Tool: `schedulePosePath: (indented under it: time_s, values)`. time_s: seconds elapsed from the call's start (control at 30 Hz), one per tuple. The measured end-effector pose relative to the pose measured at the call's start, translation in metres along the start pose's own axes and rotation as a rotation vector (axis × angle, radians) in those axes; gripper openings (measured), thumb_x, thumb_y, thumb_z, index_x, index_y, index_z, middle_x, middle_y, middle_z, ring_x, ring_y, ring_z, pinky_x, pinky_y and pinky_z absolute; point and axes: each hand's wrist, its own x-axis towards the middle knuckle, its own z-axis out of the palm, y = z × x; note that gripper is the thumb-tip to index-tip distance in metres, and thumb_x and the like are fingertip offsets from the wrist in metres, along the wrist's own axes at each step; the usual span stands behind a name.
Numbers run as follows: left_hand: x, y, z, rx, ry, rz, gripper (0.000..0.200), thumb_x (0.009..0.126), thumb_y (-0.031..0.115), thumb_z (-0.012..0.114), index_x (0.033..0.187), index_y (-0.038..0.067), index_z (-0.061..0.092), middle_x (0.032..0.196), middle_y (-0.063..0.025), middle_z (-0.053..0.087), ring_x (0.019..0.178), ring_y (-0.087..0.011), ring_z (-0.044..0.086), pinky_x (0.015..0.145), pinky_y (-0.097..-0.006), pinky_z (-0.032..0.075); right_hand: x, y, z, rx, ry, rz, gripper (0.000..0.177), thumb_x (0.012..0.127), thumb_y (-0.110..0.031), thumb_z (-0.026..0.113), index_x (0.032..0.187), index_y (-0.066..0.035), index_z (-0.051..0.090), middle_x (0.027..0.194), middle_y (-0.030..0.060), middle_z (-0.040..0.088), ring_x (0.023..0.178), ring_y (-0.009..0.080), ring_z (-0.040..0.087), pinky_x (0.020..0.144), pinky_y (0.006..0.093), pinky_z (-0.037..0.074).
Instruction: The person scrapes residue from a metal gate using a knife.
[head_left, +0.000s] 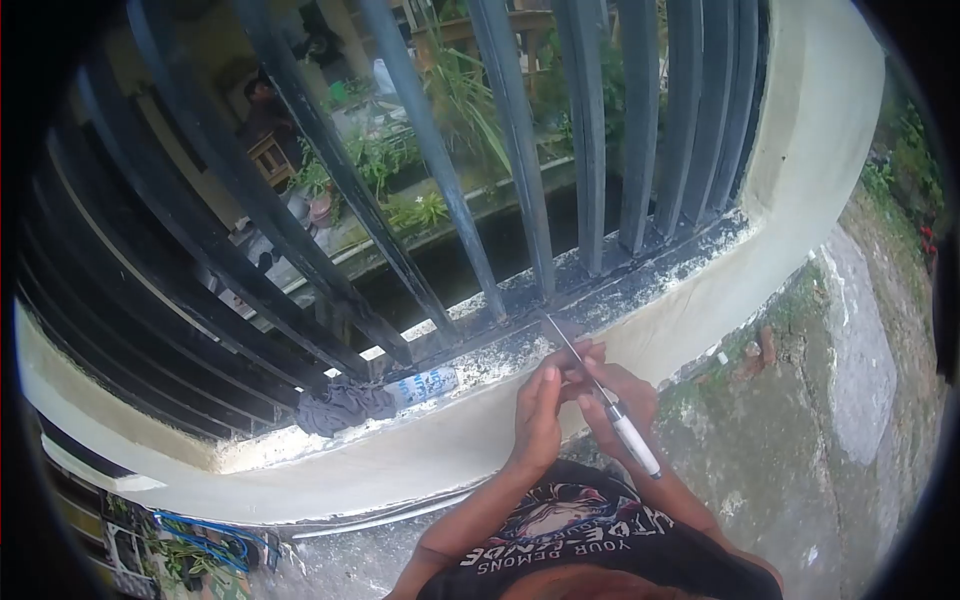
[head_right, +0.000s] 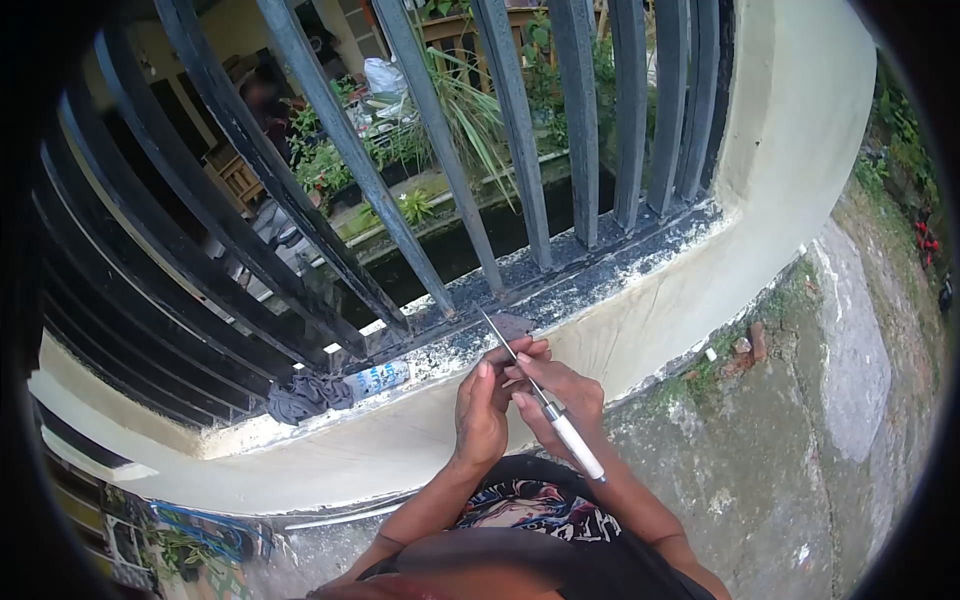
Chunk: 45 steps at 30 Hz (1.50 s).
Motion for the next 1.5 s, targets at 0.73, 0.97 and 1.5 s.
schedulePosePath:
  time_s: [0.73,0.97,1.5]
  values:
    - [0.013,0.048,0.003,0.055,-0.015,-0.088,0.053,0.114,0.040,0.039,0.110,-0.001,0.072,0.101,-0.0173,0.077,0.108,-0.0234,0.071,0.107,-0.0434,0.046,-0.029,-0.017,-0.001,0.722,0.153,0.705,0.070,0.105,-0.041,0.051,0.154,0.005,0.033,0.104,0.0213,0.070,0.074,0.0279,0.075,0.065,0.0351,0.063]
    - [0.019,0.055,-0.007,0.008,0.061,0.055,0.055,0.113,0.041,0.042,0.101,0.000,0.075,0.109,-0.0169,0.075,0.106,-0.0218,0.070,0.101,-0.0409,0.052,0.007,-0.060,0.012,0.587,-0.124,0.786,0.080,0.091,-0.016,0.072,0.156,0.001,0.028,0.105,0.0195,0.070,0.058,0.0140,0.064,0.050,0.0224,0.049]
    - [0.039,0.064,-0.015,-0.515,0.044,-0.230,0.048,0.109,0.045,0.053,0.130,0.003,0.059,0.083,-0.0046,0.067,0.094,-0.0230,0.069,0.085,-0.0355,0.053,0.041,-0.083,0.038,-0.543,-0.280,-0.025,0.076,0.070,-0.022,0.096,0.135,-0.003,0.062,0.099,0.0134,0.073,0.080,0.0228,0.073,0.070,0.0331,0.059]
